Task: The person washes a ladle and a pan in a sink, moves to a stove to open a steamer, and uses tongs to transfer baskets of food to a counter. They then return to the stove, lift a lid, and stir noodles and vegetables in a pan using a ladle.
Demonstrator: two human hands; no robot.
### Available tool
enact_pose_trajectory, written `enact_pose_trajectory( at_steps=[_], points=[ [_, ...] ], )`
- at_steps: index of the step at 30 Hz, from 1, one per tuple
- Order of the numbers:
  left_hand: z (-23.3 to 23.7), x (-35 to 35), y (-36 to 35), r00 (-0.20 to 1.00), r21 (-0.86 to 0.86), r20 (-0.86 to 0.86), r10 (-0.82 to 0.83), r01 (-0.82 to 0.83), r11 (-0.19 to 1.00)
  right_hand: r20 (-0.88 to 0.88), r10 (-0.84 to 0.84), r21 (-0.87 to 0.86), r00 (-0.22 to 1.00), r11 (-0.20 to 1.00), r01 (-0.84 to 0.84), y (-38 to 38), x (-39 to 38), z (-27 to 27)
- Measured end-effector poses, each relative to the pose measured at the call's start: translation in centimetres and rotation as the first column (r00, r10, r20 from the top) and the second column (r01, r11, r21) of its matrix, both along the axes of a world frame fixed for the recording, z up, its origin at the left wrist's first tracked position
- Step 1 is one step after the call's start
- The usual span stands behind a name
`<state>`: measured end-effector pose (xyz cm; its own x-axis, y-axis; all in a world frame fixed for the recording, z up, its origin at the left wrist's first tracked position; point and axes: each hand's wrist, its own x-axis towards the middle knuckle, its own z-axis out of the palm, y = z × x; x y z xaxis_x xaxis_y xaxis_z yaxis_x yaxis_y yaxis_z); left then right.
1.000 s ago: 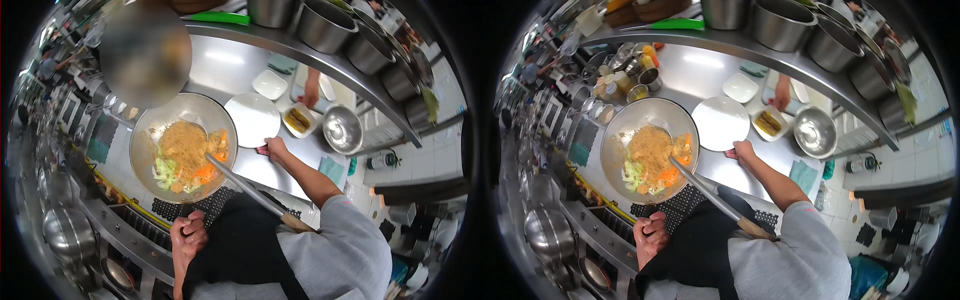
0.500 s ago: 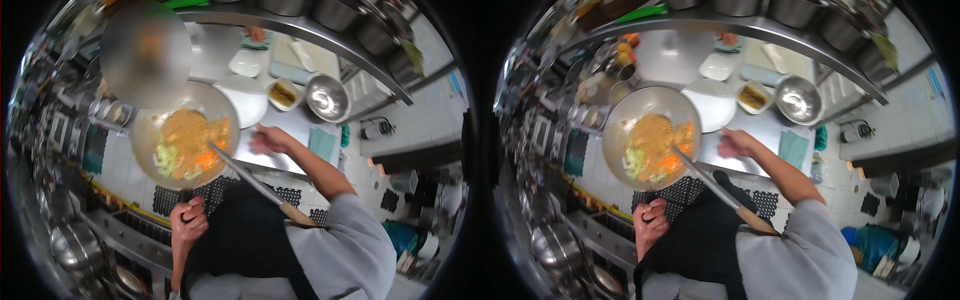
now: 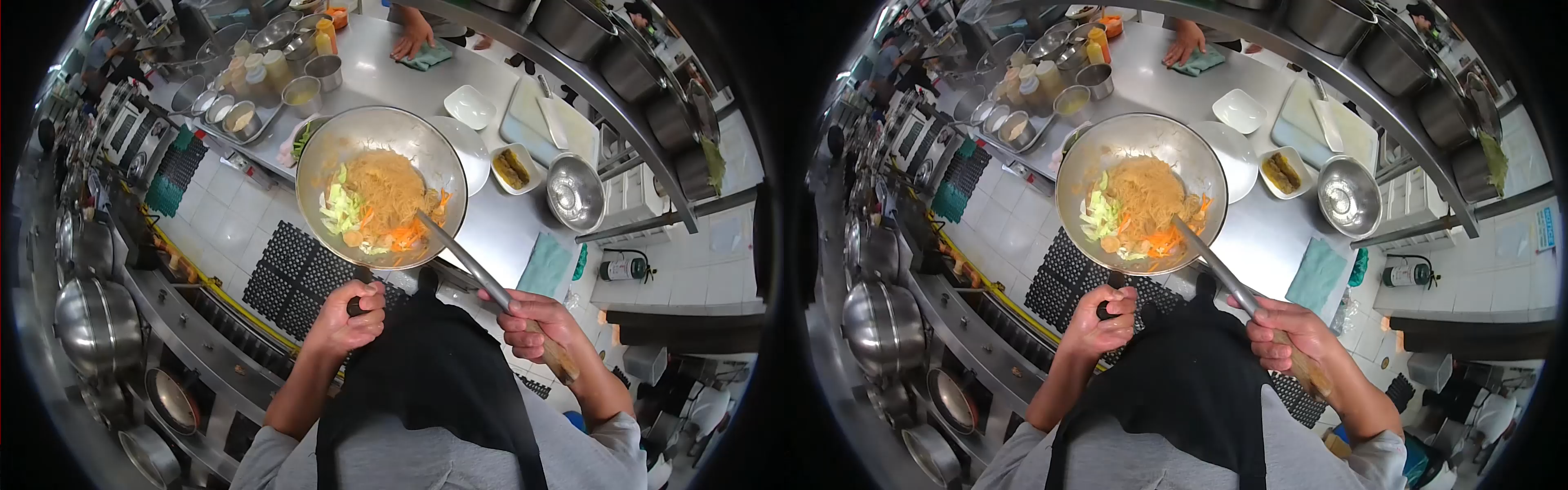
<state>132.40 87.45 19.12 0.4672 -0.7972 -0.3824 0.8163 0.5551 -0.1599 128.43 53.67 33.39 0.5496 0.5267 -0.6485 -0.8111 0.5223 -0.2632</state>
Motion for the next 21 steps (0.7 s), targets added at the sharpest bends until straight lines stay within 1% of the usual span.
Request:
enact_pose_trajectory(
  at_steps=[3, 4, 5, 7, 11, 12, 14, 19, 20, 21],
  points=[
    [0.1, -0.7, -0.8, 1.000, -0.023, 0.006, -0.001, 0.001, 1.000, 0.042, 0.029, -0.042, 0.999, 0.999, -0.027, -1.6, -0.1, 1.3],
    [-0.1, -0.9, -1.3, 1.000, -0.044, 0.013, 0.007, -0.006, 0.999, 0.062, 0.034, -0.107, 0.998, 0.994, -0.027, -2.3, -0.1, 1.5],
    [-0.2, -0.9, -1.9, 1.000, -0.067, 0.020, 0.016, -0.015, 0.998, 0.079, 0.044, -0.127, 0.996, 0.991, -0.033, -2.9, 0.1, 2.0],
    [-0.4, -1.1, -3.1, 0.997, -0.056, 0.046, 0.059, -0.057, 0.997, 0.100, 0.064, -0.167, 0.993, 0.985, -0.046, -4.3, 0.7, 3.4],
    [-0.2, -1.2, -6.0, 0.990, 0.008, 0.028, 0.141, -0.141, 0.990, 0.144, 0.085, -0.200, 0.986, 0.978, -0.055, -7.5, 2.3, 5.8],
    [-0.1, -1.2, -6.4, 0.989, -0.004, 0.019, 0.145, -0.145, 0.989, 0.135, 0.068, -0.154, 0.988, 0.987, -0.047, -8.3, 2.6, 6.2],
    [-0.2, -1.2, -7.4, 0.986, -0.001, 0.015, 0.167, -0.167, 0.986, 0.161, 0.066, -0.173, 0.985, 0.984, -0.038, -9.7, 3.4, 7.2],
    [0.0, -1.7, -9.0, 0.966, 0.012, 0.023, 0.259, -0.259, 0.966, 0.205, 0.072, -0.187, 0.976, 0.982, -0.033, -12.6, 5.4, 7.0],
    [0.1, -1.8, -9.3, 0.961, 0.052, 0.036, 0.275, -0.276, 0.960, 0.203, 0.084, -0.204, 0.976, 0.978, -0.042, -13.2, 5.9, 6.7],
    [0.2, -1.9, -9.5, 0.957, 0.051, 0.022, 0.290, -0.290, 0.956, 0.209, 0.100, -0.231, 0.973, 0.972, -0.050, -13.8, 6.4, 6.2]
  ],
)
